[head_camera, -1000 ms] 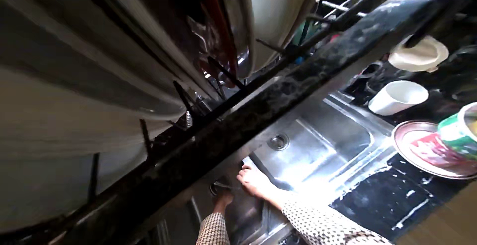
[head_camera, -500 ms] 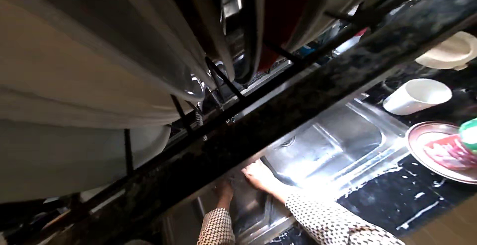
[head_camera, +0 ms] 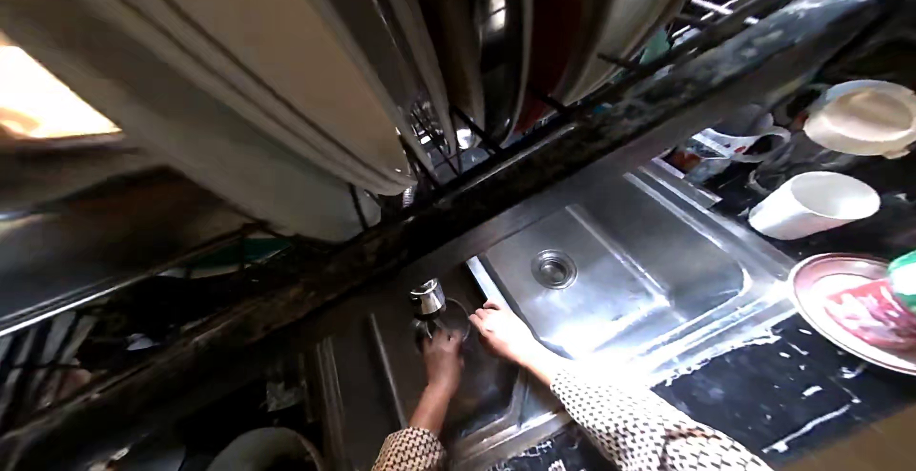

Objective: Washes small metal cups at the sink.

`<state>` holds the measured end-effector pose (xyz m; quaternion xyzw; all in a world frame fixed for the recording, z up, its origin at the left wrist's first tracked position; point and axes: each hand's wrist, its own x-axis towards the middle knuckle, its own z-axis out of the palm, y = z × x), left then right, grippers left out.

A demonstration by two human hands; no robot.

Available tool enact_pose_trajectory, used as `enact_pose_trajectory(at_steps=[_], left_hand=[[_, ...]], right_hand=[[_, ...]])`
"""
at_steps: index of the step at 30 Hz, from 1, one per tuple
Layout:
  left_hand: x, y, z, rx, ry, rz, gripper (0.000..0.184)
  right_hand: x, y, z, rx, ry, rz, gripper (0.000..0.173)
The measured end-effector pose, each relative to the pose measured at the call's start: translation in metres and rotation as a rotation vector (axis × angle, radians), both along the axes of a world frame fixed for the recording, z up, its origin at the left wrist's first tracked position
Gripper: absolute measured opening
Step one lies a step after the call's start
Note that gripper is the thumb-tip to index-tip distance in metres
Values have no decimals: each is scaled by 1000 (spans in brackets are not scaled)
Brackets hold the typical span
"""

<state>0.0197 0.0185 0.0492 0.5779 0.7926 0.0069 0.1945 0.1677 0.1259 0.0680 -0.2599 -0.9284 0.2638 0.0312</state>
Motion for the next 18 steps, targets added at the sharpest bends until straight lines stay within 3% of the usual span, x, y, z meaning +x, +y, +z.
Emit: enact_pose_trajectory(at_steps=[5,10,12,14,18], left_hand=[[14,-24,25,184,51,-102,25],[16,-49,34,436,93,-113,16],[17,-54,35,535,115,-112,15],[20,-57,42,548,80,-97,16],[17,-66,56,634,-28,-58,30]], right_hand=[[3,-2,9,-56,32,-60,51],[-3,-4,18,-150,52,-121,47],[-14,-9,33,-318,-12,-159,53],[-26,-13,41,-564,-54,-254,49],[-32,-21,39,-764,-69,-375,40]])
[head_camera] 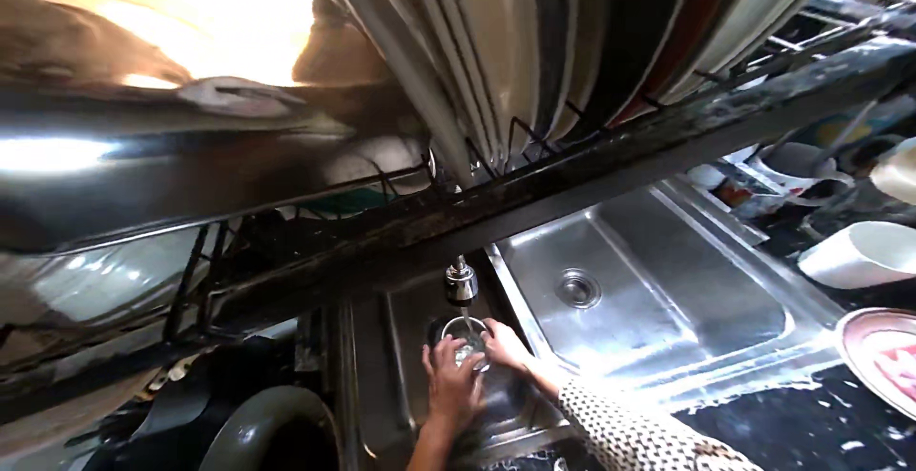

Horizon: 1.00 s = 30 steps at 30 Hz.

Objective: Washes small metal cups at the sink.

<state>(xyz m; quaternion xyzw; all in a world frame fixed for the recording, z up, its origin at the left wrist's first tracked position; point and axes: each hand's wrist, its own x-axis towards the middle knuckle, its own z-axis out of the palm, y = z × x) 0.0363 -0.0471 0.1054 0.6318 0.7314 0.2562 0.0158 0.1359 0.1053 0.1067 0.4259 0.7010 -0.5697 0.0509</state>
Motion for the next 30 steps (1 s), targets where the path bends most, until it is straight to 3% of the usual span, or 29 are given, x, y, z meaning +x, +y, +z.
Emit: enact_pose_trajectory(at_steps=[4,6,10,12,18,22,30], left_hand=[[-7,-8,4,136,-209,268,62],[-12,-8,7,100,-427,451,63],[-14,-9,17,-85,-1175,604,56],[-15,-12,20,-90,-1295,613,58],[-28,-20,34,-64,-1280,634,40],[-32,-26,42,-26,-1162,616,41],[-21,-31,62,45,-963,491,86]], right_hand=[[-1,-9,-7,-90,45,-79,38],[-4,-14,-8,-143,84,-130,37],[-11,-24,0,-219,172,-181,36],[-14,-29,4,-252,201,-205,35],[-27,-43,10,-583,290,-493,43],[-34,-43,12,-762,367,-684,42],[-42,-50,1,-1026,305,-819,29]])
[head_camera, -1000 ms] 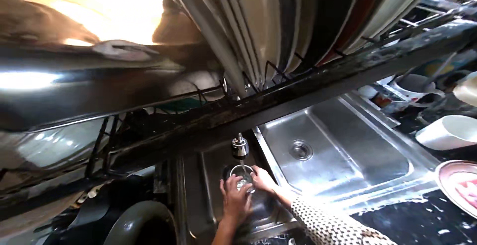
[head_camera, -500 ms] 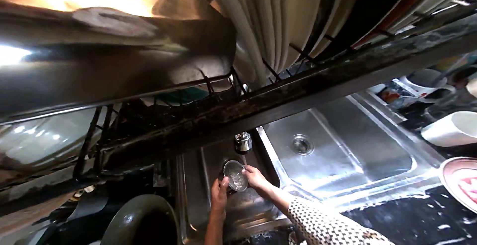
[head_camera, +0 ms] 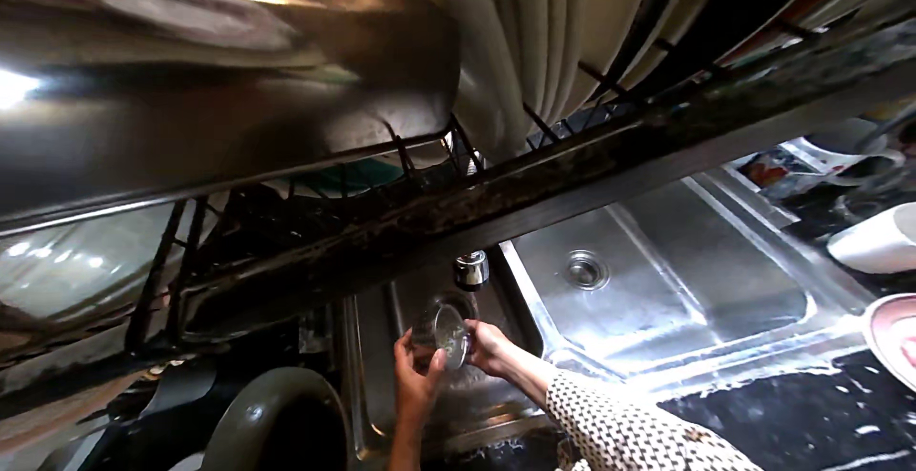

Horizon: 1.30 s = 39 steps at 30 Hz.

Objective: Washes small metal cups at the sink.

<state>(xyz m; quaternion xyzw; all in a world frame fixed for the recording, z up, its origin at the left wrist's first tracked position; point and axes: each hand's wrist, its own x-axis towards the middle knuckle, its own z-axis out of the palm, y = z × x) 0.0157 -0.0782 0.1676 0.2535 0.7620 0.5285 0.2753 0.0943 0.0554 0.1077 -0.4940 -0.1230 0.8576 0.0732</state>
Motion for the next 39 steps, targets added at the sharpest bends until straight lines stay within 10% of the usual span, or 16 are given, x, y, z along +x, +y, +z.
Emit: enact_pose_trajectory(at_steps=[16,26,32,39], left_hand=[[15,-5,11,119,769,-350,78],[13,11,12,207,-94,66,97],[21,37,11,123,-641,163,41],[17,33,3,184,-482,-44,82]], right_hand=[[15,-7,22,-142,190,-130,26],[21,1,10,-65,170,33,27],[28,-6,-6,20,138,229,32],[36,-3,-10,-42,139,79,29]])
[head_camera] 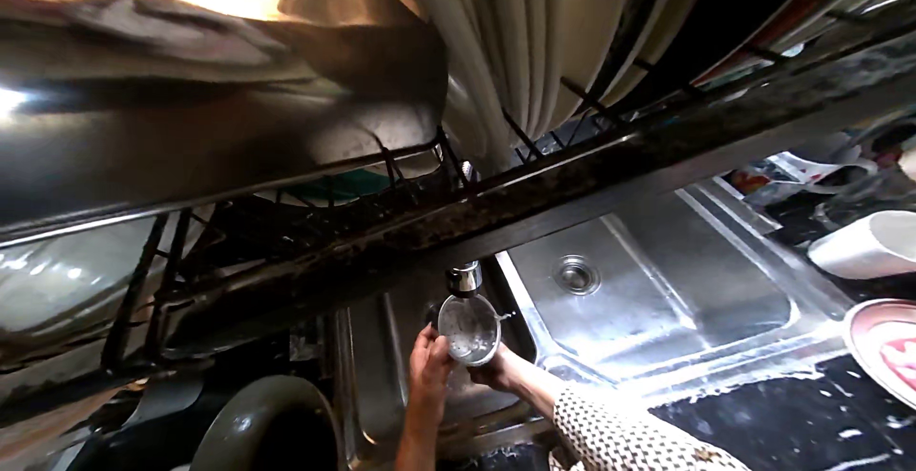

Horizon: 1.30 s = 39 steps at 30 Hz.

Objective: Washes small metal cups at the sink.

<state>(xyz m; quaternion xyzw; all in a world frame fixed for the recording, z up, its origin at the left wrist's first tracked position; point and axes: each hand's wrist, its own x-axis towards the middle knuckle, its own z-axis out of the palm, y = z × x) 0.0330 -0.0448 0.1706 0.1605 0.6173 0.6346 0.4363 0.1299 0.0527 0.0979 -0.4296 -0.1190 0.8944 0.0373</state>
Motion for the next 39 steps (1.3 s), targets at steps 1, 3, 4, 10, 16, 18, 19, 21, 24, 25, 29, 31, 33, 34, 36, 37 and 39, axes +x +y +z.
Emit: enact_pose_trajectory(at_steps=[1,3,4,10,16,18,19,21,24,25,29,31,33,34,36,37,39], left_hand=[[-3,-2,-1,19,49,-2,92],[-6,-4,1,45,150,-1,101],[-6,-6,5,48,215,-11,103],[-8,-19,11,45,725,-149,90],[-6,-24,11,116,1142,-220,79],[-6,-24,12,144,1109,-197,80],[-6,-23,13,138,1059,-173,81],[-7,-20,15,120,878,-113,84],[-7,-11,19,41,528,8,95],[-8,-8,17,28,427,33,97],[-7,-3,7,-45,40,85,65],[-4,2,4,-85,-186,159,43],[-3,8,0,-108,-432,195,48],[-2,11,-1,-114,-515,207,50],[2,16,-2,-92,-594,179,51],[4,17,-3,-79,-572,150,50],[11,19,-8,-73,-352,117,40]], right_hand=[[1,0,5,18,11,-23,28],[1,0,10,59,34,-58,26],[-1,0,11,65,18,-56,24],[-16,5,12,-11,-78,-8,27],[-16,2,19,12,62,-55,28],[-17,5,17,3,46,-18,25],[-17,7,17,6,26,6,24],[-18,8,18,38,-11,56,28],[-14,8,12,121,-4,128,27],[-13,7,8,142,4,144,28],[-12,5,-1,154,-5,146,32],[-13,7,-3,166,-57,135,30],[-12,7,-3,192,-105,86,22],[-11,6,-4,208,-105,51,17],[-7,3,-9,251,-51,-29,16],[-4,1,-13,306,-17,-38,18],[4,0,-26,514,-7,71,19]])
